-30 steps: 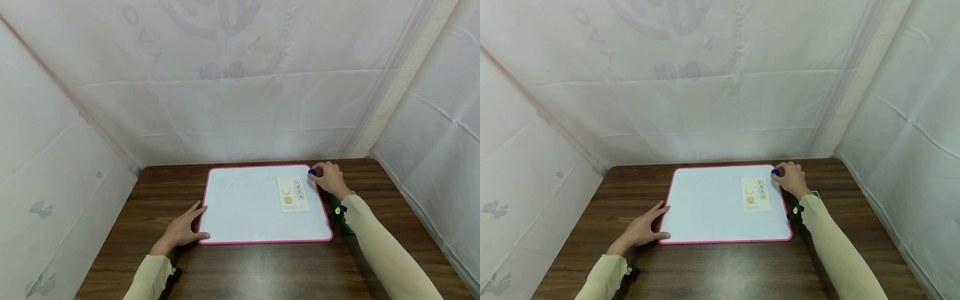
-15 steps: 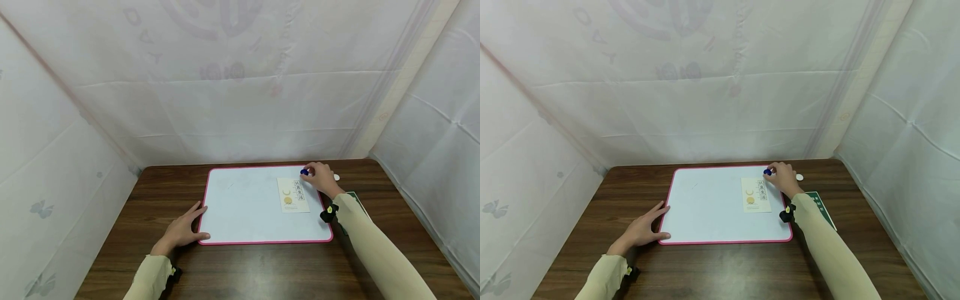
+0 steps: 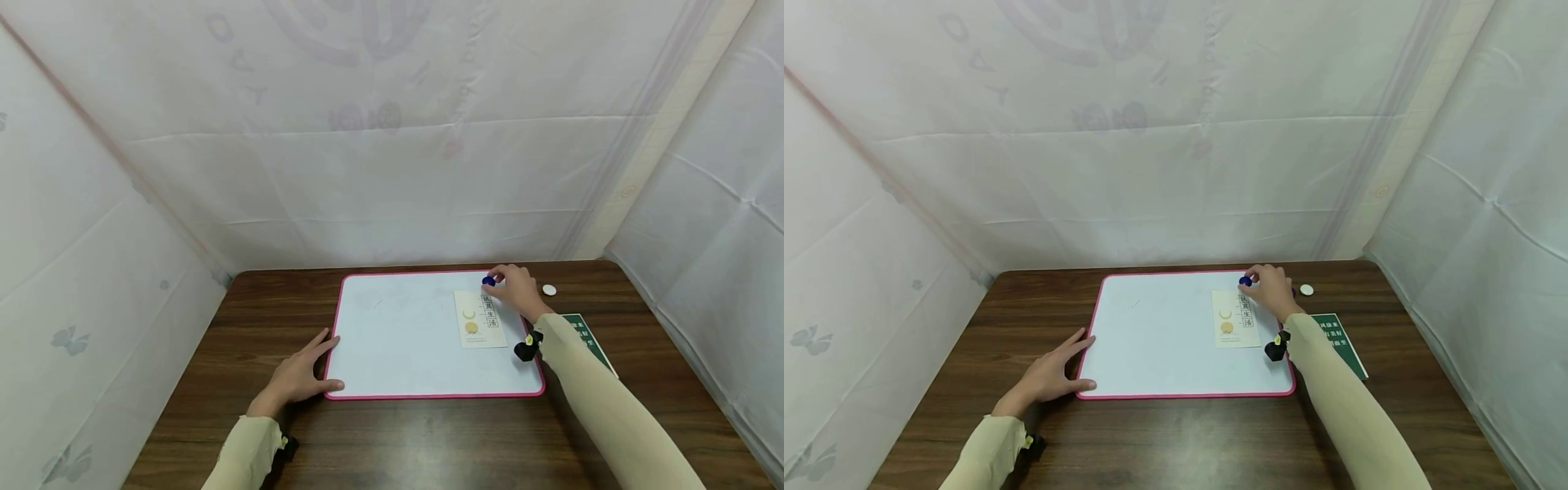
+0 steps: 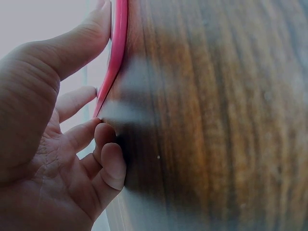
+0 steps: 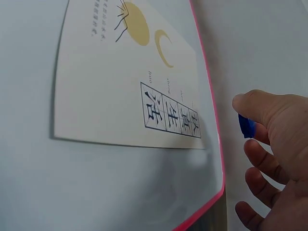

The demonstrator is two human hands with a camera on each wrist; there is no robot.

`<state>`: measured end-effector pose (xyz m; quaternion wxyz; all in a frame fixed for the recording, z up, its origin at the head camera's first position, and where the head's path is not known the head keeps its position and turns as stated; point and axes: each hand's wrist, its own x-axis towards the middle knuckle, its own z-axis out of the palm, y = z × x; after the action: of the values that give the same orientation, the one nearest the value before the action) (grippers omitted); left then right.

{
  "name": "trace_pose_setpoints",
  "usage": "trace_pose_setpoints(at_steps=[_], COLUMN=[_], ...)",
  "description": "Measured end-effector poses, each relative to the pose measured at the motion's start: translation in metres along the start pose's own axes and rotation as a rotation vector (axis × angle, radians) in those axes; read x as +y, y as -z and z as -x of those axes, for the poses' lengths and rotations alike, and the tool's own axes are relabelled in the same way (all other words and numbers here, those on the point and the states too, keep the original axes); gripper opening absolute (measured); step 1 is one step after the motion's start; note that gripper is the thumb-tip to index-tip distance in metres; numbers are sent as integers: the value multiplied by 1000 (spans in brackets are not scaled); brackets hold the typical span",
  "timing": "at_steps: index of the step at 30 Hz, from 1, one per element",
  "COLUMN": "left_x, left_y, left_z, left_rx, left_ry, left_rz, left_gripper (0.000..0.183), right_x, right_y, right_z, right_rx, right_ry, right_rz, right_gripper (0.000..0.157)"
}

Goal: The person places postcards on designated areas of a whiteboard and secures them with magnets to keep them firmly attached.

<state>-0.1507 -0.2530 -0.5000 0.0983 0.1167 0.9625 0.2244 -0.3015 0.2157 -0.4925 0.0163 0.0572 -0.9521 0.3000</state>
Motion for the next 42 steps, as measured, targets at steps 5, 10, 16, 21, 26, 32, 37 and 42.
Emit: trace_pose_setpoints(at_steps=[5, 10, 16, 21, 26, 32, 37, 42], left_x=[0, 1, 1, 3, 5, 4, 4, 4], left_y=[0, 0, 0, 0, 1, -1, -3, -3], left_z=[1, 0, 0, 0, 1, 1, 1, 1], left_rx=[-4, -2, -1, -2, -4, 0, -2, 8], left_ry=[10, 9, 12, 10, 6, -4, -8, -20], left_rz=[5, -1, -4, 3, 5, 7, 24, 25], left_gripper=[94, 95, 95, 95, 94, 94, 95, 95], right_x=[-4, -7, -11, -14, -14, -14, -12, -12], right_y=[-2, -5, -7, -9, -12, -15, -16, -14], right_z=[-4, -7, -9, -10, -12, -13, -11, -9], right_rx=[-14, -22, -43, -51, -50, -58, -75, -83], right_ry=[0, 19, 19, 20, 29, 20, 5, 3], right_rz=[6, 15, 19, 28, 52, 64, 71, 64], right_gripper=[39, 39, 39, 39, 37, 36, 36, 36])
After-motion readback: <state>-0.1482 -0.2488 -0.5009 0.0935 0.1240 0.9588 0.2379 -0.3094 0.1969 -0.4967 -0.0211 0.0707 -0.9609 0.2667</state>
